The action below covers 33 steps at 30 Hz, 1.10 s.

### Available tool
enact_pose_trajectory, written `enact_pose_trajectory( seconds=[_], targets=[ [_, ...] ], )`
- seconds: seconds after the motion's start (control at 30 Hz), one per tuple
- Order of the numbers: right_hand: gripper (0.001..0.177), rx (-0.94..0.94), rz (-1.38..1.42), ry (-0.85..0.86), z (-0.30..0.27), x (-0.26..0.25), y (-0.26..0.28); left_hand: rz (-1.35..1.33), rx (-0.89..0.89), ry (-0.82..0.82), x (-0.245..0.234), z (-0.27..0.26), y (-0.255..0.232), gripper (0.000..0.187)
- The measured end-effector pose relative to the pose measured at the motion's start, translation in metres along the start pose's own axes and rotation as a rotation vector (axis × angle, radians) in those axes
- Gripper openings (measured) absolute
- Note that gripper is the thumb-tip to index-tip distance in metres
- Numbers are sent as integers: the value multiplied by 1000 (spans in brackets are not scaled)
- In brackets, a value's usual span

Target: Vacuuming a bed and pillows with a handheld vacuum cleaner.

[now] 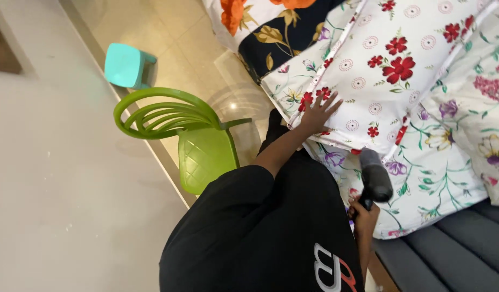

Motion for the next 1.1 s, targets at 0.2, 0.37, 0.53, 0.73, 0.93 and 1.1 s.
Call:
enact_pose_trajectory(
  seconds=[0.2,0.37,0.53,0.73,0.93,1.1],
  targets=[
    [17,-283,-54,-41,19,2,76,77,-51,-71,17,-12,-1,129],
    [21,-280,178,50,109,46,84,-15,-81,-11,14,-15,-1,118],
    [10,-437,-31,145,183,62,-28,-150,-60,2,12,-1,8,127],
    [17,-198,-36,181,112,31,-61,-209,-53,126,2,-6,10,130],
    [16,-20,-37,218,36,-22,-17,-326,-58,75,-6,-18,13,134],
    [14,-260,74,189,34,-42,16,-293,-60,78,0,-16,9,133]
  ],
)
Point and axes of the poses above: each hand's wrist, its own z-axis towards the middle knuckle, its own x-axis out of the palm, y = z × x, the point moved 1 cm from there along z, towards the middle knuckle, and after that the axes turned 10 degrees about -z, right-handed, at the moved point
